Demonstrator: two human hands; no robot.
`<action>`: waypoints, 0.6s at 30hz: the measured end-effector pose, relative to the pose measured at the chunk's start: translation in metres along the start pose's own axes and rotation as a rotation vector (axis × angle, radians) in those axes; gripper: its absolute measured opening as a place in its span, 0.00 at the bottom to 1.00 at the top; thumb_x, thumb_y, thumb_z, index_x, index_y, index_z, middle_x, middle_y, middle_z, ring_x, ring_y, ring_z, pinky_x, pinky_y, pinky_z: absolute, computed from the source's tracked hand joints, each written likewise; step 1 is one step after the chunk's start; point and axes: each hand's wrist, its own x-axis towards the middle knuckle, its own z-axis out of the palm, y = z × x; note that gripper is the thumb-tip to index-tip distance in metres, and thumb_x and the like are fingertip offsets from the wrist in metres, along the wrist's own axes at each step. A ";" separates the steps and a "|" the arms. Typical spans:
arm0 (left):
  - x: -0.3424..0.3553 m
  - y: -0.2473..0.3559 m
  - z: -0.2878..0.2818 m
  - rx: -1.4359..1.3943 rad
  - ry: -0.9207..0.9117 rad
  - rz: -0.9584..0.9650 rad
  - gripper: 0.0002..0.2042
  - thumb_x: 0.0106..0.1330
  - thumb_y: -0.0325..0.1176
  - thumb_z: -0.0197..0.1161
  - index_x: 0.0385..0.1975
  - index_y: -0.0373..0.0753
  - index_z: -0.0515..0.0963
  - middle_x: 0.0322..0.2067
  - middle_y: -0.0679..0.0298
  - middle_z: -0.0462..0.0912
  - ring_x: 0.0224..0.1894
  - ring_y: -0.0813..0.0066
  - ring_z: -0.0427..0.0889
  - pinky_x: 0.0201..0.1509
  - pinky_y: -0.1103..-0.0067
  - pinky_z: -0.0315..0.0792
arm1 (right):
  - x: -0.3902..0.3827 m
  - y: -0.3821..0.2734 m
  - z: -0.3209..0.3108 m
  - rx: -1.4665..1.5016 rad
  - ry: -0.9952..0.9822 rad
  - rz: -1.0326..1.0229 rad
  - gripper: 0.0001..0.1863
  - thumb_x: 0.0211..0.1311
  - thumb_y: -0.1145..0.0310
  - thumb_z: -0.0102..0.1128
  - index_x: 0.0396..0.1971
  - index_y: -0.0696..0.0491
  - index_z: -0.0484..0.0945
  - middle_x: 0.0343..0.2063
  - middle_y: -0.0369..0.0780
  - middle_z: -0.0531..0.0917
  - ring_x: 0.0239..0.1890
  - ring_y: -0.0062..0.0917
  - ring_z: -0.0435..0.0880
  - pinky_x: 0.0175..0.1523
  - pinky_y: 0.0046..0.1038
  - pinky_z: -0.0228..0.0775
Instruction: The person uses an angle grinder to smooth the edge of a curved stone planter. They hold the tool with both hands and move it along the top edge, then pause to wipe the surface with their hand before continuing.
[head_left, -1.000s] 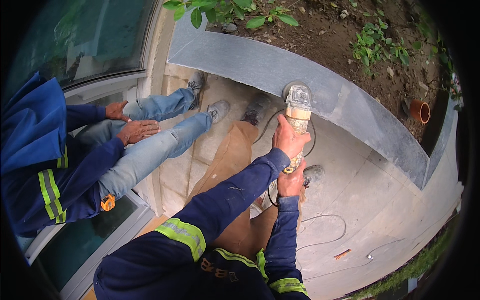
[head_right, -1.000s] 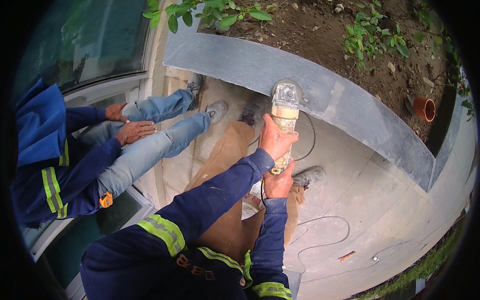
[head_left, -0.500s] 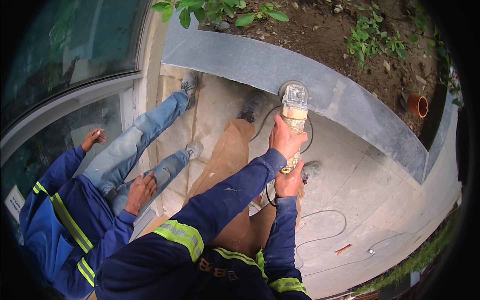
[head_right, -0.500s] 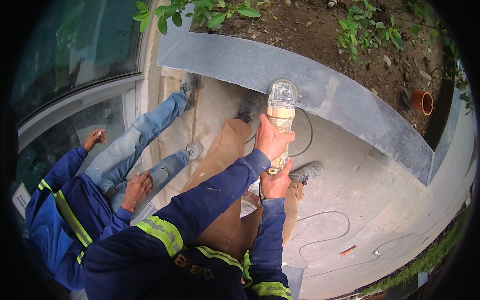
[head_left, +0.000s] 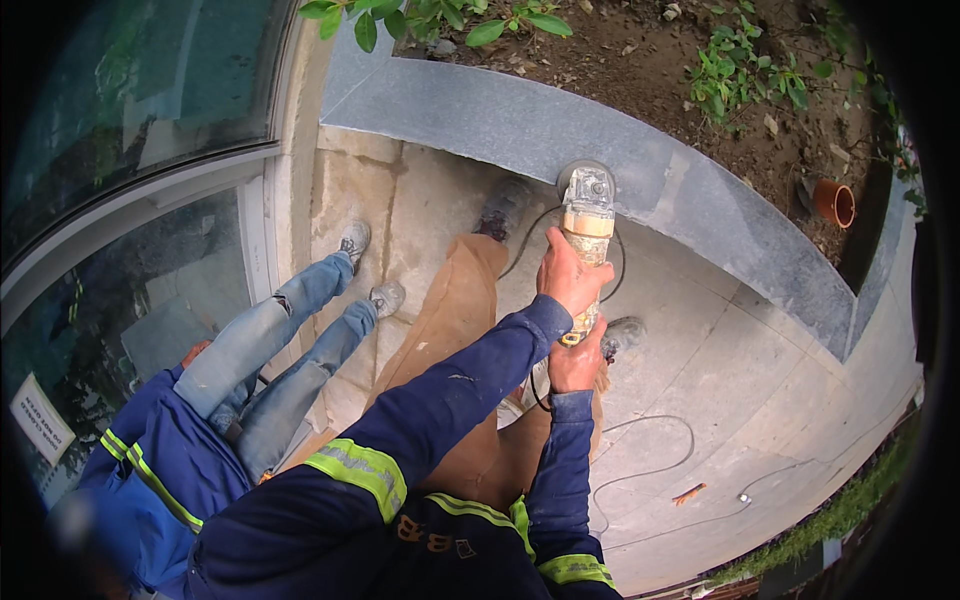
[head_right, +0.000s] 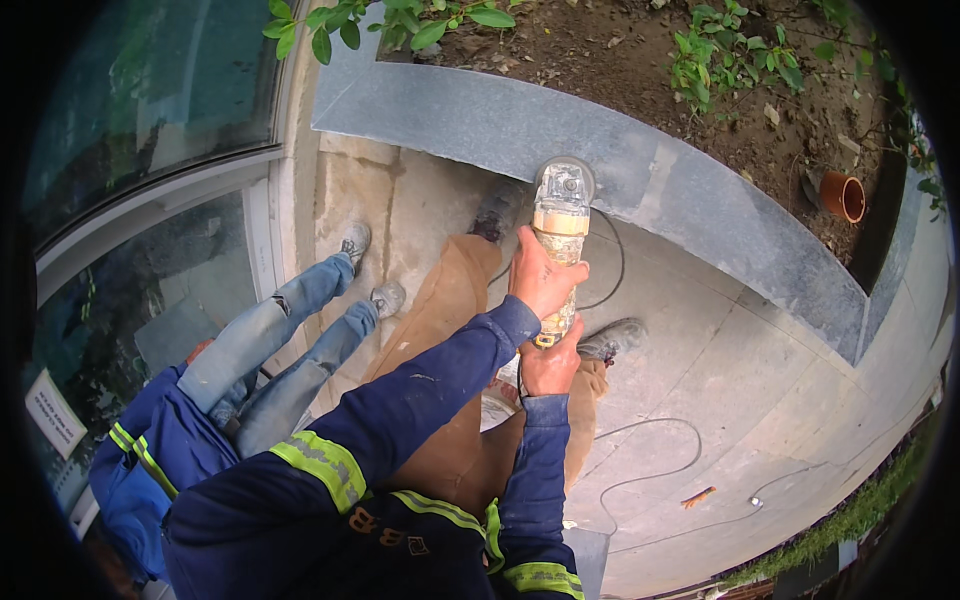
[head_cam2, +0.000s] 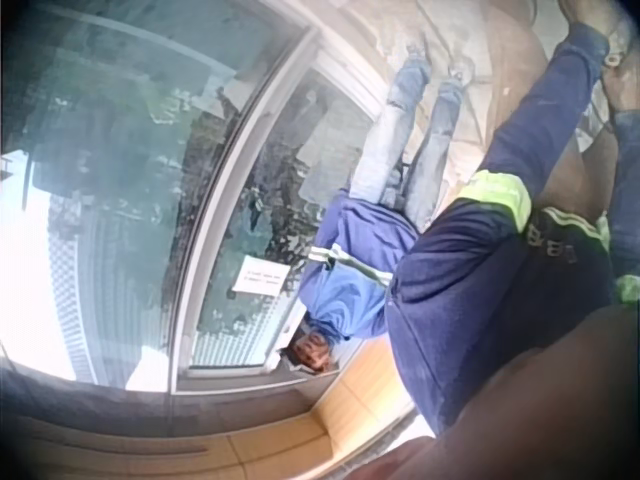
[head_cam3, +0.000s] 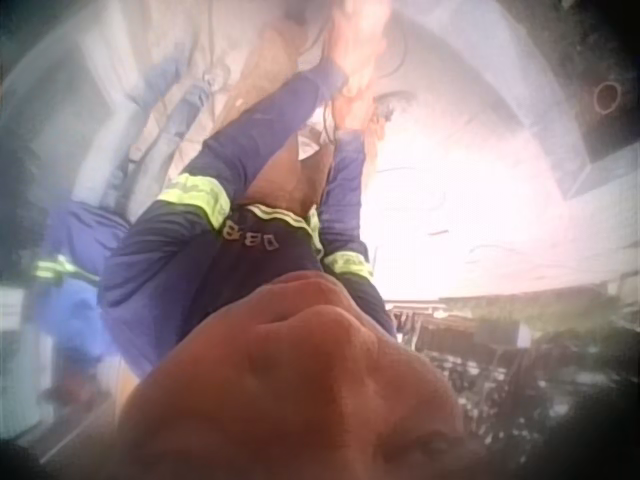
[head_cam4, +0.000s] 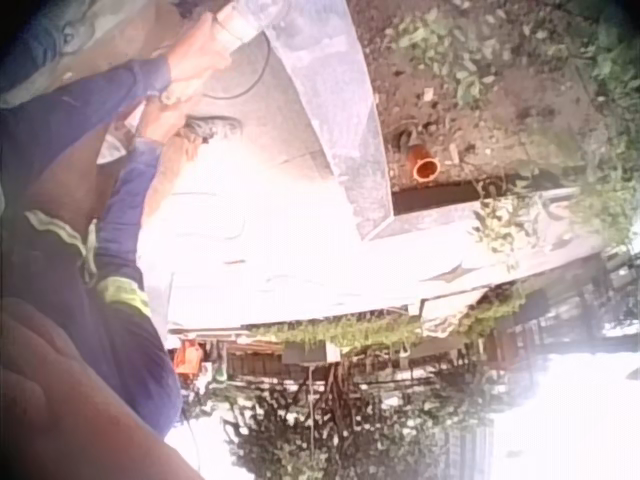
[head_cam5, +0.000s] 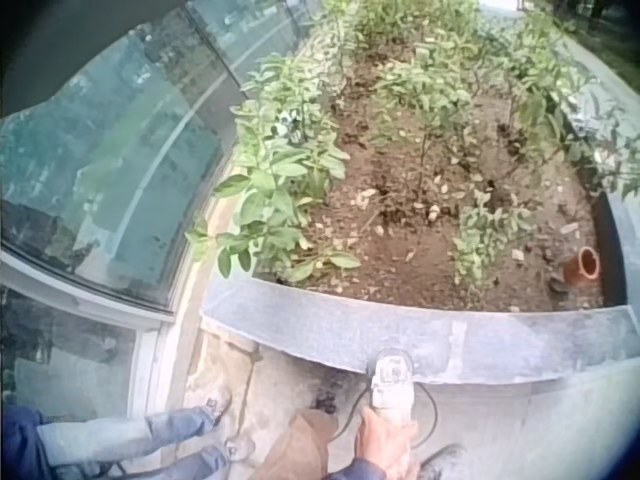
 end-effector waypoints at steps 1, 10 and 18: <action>0.001 0.001 0.001 -0.009 -0.015 -0.008 0.34 0.47 0.39 0.73 0.48 0.29 0.59 0.41 0.39 0.80 0.45 0.40 0.81 0.50 0.59 0.74 | 0.002 0.000 0.000 -0.015 0.009 0.013 0.45 0.42 0.71 0.71 0.63 0.59 0.60 0.37 0.59 0.83 0.43 0.55 0.83 0.49 0.44 0.75; 0.012 0.012 -0.010 -0.037 0.001 -0.028 0.34 0.47 0.38 0.73 0.48 0.28 0.59 0.41 0.39 0.80 0.45 0.42 0.81 0.51 0.60 0.74 | 0.013 -0.016 0.001 -0.056 -0.056 0.003 0.45 0.42 0.73 0.70 0.63 0.60 0.58 0.36 0.61 0.83 0.43 0.56 0.83 0.49 0.45 0.75; 0.000 -0.001 0.001 -0.001 0.024 0.019 0.33 0.47 0.38 0.75 0.46 0.28 0.60 0.39 0.41 0.81 0.42 0.46 0.83 0.49 0.62 0.75 | -0.001 -0.008 0.001 0.013 0.013 0.018 0.43 0.43 0.71 0.72 0.62 0.59 0.60 0.37 0.59 0.83 0.43 0.56 0.84 0.49 0.44 0.75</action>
